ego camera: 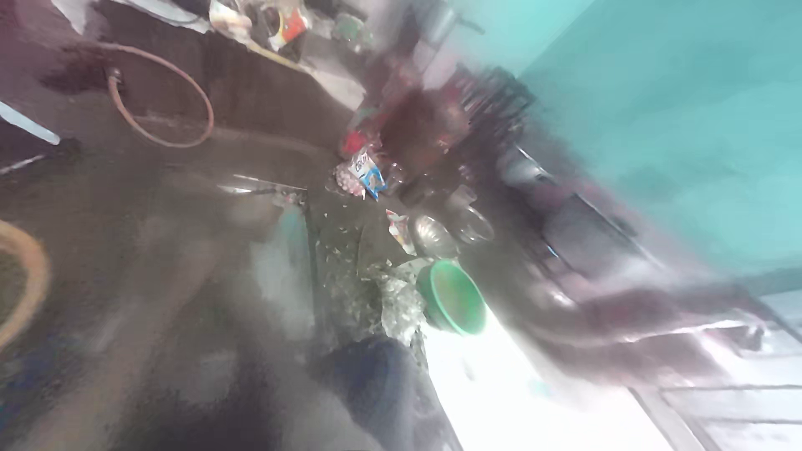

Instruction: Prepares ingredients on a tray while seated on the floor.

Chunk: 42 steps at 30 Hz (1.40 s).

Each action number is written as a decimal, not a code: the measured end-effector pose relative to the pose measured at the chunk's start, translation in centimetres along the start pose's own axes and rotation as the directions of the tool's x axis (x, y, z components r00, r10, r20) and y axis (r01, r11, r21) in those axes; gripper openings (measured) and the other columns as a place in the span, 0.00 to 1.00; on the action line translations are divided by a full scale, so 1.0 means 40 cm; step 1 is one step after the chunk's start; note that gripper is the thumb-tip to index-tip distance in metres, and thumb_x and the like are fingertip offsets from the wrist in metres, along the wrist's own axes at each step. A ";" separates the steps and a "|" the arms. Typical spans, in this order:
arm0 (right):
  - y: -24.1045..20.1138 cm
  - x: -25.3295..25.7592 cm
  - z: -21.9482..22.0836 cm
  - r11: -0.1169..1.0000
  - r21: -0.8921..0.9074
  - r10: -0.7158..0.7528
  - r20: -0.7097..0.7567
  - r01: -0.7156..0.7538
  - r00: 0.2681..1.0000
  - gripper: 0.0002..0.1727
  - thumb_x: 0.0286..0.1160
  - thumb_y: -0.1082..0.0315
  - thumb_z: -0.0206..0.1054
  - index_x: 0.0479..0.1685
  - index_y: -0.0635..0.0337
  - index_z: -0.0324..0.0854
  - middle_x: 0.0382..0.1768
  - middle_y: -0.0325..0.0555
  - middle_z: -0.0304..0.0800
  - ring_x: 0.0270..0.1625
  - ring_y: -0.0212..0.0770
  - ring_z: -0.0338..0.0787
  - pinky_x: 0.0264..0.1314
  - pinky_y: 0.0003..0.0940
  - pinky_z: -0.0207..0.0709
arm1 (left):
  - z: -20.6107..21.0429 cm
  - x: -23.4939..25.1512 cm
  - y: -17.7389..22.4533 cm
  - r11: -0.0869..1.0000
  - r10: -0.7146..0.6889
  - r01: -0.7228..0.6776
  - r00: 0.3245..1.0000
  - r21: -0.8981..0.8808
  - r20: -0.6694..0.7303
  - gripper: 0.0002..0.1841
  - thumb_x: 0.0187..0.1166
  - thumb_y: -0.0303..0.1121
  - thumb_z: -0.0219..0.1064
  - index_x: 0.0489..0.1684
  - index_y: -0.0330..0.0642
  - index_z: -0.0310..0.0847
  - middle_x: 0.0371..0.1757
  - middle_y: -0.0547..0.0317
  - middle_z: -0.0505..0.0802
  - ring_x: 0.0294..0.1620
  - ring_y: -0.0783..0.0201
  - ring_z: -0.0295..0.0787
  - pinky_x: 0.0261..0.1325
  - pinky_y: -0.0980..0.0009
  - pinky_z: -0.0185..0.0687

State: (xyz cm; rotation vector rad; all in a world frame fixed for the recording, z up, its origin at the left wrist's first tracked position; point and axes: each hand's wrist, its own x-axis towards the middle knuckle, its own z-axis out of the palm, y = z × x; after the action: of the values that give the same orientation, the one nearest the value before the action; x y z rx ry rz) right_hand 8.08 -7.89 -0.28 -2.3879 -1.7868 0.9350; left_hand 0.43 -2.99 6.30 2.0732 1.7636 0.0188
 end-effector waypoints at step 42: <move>0.041 -0.039 0.067 0.992 0.118 0.047 -0.080 -0.037 0.996 0.26 0.91 0.48 0.55 0.69 0.62 0.78 0.58 0.66 0.89 0.59 0.68 0.91 0.54 0.69 0.84 | 0.118 0.101 -0.085 0.996 0.035 -0.043 0.994 -0.073 -0.101 0.15 0.80 0.39 0.69 0.45 0.32 0.90 0.55 0.34 0.93 0.60 0.35 0.90 0.62 0.32 0.83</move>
State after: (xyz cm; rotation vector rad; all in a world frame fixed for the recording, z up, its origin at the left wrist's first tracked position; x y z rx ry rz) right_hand 7.99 -10.71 -2.38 -2.3642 -1.6136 0.9035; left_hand -0.69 -0.22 -0.12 2.0851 1.7514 0.2002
